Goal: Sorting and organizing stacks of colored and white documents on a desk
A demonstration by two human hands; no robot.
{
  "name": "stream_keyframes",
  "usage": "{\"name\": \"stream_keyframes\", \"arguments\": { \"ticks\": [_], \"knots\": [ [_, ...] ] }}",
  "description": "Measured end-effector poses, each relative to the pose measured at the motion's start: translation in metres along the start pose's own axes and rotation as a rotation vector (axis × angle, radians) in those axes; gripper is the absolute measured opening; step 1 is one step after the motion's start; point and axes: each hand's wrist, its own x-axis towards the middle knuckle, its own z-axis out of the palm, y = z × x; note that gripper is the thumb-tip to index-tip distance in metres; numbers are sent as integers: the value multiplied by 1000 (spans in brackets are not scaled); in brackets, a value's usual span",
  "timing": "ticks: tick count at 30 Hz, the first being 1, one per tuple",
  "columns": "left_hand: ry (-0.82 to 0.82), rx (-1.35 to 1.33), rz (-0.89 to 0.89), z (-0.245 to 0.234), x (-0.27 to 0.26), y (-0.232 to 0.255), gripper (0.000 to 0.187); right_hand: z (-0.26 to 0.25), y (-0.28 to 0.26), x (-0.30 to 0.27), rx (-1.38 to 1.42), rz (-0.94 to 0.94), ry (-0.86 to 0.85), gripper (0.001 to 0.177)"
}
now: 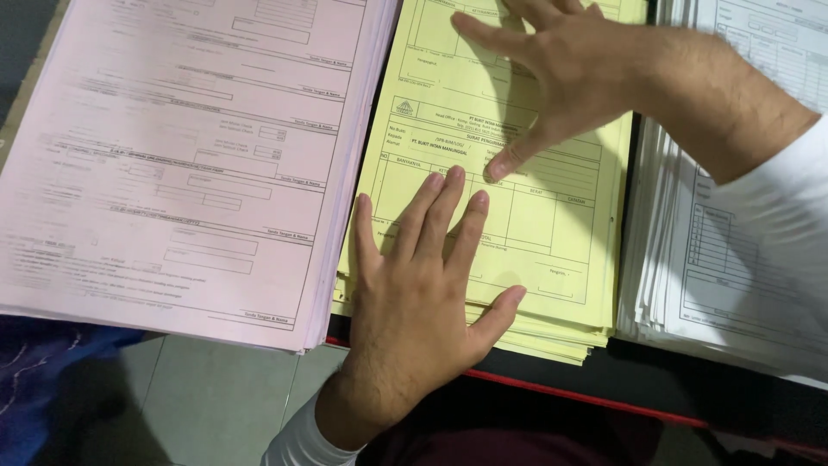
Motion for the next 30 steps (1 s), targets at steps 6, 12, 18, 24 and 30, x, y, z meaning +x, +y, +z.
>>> {"name": "stream_keyframes", "arguments": {
  "ticks": [6,12,18,24,30],
  "knots": [
    [-50,9,-10,2,-1,0,85,14,-24,-38,-36,-25,-96,171],
    [-168,147,-25,5,-2,0,119,39,-27,-62,-71,-122,-131,171],
    [-141,91,-13,1,-2,0,114,28,-16,-49,-4,-167,-160,176],
    [-191,166,-24,6,-3,-1,118,4,-14,-27,9,-13,-114,174],
    [-154,156,-27,4,-2,-1,121,-13,-13,-8,-104,93,-80,173]
  ]
}}
